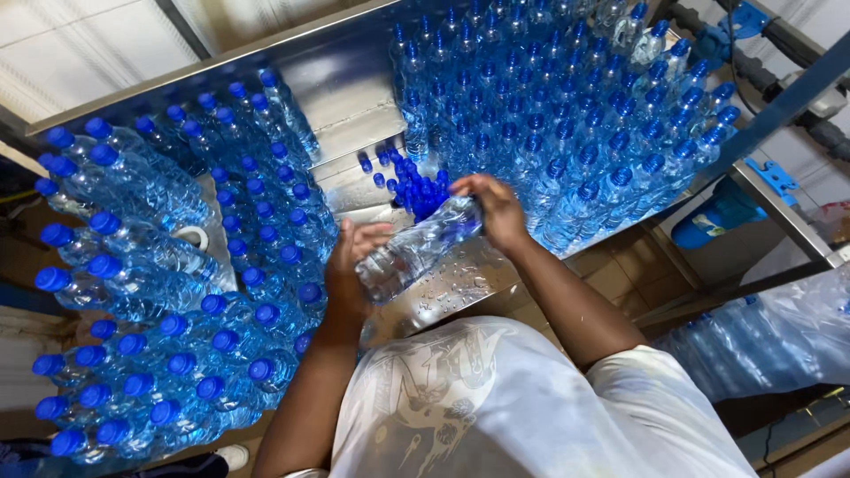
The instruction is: The person repeatedly picks up blue bottle caps and water bottles from a metal tray. They screw the caps onto the bottles by hand and place the capped bottles into a large group on the left side of the tray. The process is continuous and repetitive throughout the clip.
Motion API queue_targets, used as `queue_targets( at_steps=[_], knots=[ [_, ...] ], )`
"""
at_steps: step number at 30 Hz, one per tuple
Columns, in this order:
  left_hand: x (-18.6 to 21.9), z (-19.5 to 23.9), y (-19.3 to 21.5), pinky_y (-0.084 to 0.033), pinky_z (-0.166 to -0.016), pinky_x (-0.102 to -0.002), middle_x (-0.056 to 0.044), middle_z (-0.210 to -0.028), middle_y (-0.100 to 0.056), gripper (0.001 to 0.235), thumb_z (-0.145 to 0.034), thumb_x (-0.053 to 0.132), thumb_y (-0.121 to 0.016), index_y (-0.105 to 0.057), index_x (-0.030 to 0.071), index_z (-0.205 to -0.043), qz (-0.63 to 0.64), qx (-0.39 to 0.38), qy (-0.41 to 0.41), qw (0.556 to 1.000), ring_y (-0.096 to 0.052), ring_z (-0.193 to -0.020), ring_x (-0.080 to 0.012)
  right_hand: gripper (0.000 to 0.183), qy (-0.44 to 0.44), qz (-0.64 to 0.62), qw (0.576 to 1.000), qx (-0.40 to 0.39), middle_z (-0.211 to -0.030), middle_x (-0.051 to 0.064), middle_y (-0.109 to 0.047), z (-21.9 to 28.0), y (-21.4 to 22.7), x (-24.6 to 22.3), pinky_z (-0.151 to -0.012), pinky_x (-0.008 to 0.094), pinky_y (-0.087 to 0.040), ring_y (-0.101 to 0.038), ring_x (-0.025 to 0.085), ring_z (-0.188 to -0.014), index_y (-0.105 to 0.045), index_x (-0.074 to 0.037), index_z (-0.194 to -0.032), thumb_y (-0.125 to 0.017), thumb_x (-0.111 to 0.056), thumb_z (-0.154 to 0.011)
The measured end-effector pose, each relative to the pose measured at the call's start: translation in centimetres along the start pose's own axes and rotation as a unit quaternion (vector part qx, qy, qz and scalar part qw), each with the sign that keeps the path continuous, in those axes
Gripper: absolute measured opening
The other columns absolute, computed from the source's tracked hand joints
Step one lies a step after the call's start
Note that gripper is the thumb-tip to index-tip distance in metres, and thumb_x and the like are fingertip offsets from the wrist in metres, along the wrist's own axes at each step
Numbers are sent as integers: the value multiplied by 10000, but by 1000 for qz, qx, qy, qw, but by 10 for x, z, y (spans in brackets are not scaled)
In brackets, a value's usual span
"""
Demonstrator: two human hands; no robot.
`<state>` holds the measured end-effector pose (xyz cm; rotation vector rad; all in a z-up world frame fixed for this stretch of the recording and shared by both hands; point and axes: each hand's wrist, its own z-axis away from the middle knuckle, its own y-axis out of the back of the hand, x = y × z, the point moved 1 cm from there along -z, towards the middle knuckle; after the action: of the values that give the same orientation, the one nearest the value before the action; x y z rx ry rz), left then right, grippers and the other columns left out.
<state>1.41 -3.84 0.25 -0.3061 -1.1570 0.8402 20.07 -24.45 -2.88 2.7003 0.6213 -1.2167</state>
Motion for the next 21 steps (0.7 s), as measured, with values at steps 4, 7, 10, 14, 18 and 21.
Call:
queue_targets(
  at_steps=[4, 7, 10, 14, 18, 21],
  knots=[
    [17, 15, -3, -548, -958, -355, -90, -931, -871, 605, -1031, 674, -503, -831, 206, -1228, -415, 59, -324, 848, -762, -941, -215, 594, -455, -226, 860, -50, -594, 51, -616, 8, -5, -17, -257, 171, -381, -502, 63, -334, -693, 11, -1305, -547, -543, -1150],
    [13, 0, 22, -622, -763, -375, -110, -903, -817, 849, -982, 847, -319, -778, 178, -1233, -311, 98, -234, 916, -750, -813, -217, 578, -400, -335, 849, -81, -808, 80, -703, -4, 8, -34, -537, 312, -611, -676, 109, -554, -573, 2, -1526, -571, -386, -1097],
    [5, -4, 21, -655, -684, -486, -100, -912, -726, 883, -994, 919, -264, -641, 138, -1159, -108, 181, -54, 976, -717, -783, -284, 507, -311, -302, 898, -73, -1167, 171, -740, -6, 11, -15, -712, 503, -744, -747, 194, -653, -531, 27, -1548, -584, -113, -1063],
    [12, 32, -22, -629, -817, -575, -211, -1090, -704, 556, -1044, 566, -688, -680, 24, -1163, -138, 231, -27, 963, -730, -984, -388, 368, 70, 348, 909, -219, -993, 77, -778, -20, 33, -12, -785, 437, -642, -796, 316, -858, -764, -109, -1197, -783, -443, -1045],
    [12, 21, 13, -645, -865, -550, -217, -1025, -776, 480, -1011, 512, -781, -817, 43, -1110, -317, 216, -75, 921, -772, -1001, -362, 533, 269, 348, 847, -299, -1143, 160, -731, -15, 38, -9, -926, 526, -623, -747, 392, -1096, -683, -60, -1435, -489, -475, -1162],
    [4, 13, 27, -542, -803, -403, -90, -702, -710, 386, -1027, 440, -757, -773, 92, -860, -401, 192, -254, 859, -650, -760, -231, 345, 214, 306, 906, -201, -1010, -23, -822, -2, 31, 14, -761, 404, -647, -792, 248, -876, -764, -183, -1168, -490, -391, -1139]
  ],
)
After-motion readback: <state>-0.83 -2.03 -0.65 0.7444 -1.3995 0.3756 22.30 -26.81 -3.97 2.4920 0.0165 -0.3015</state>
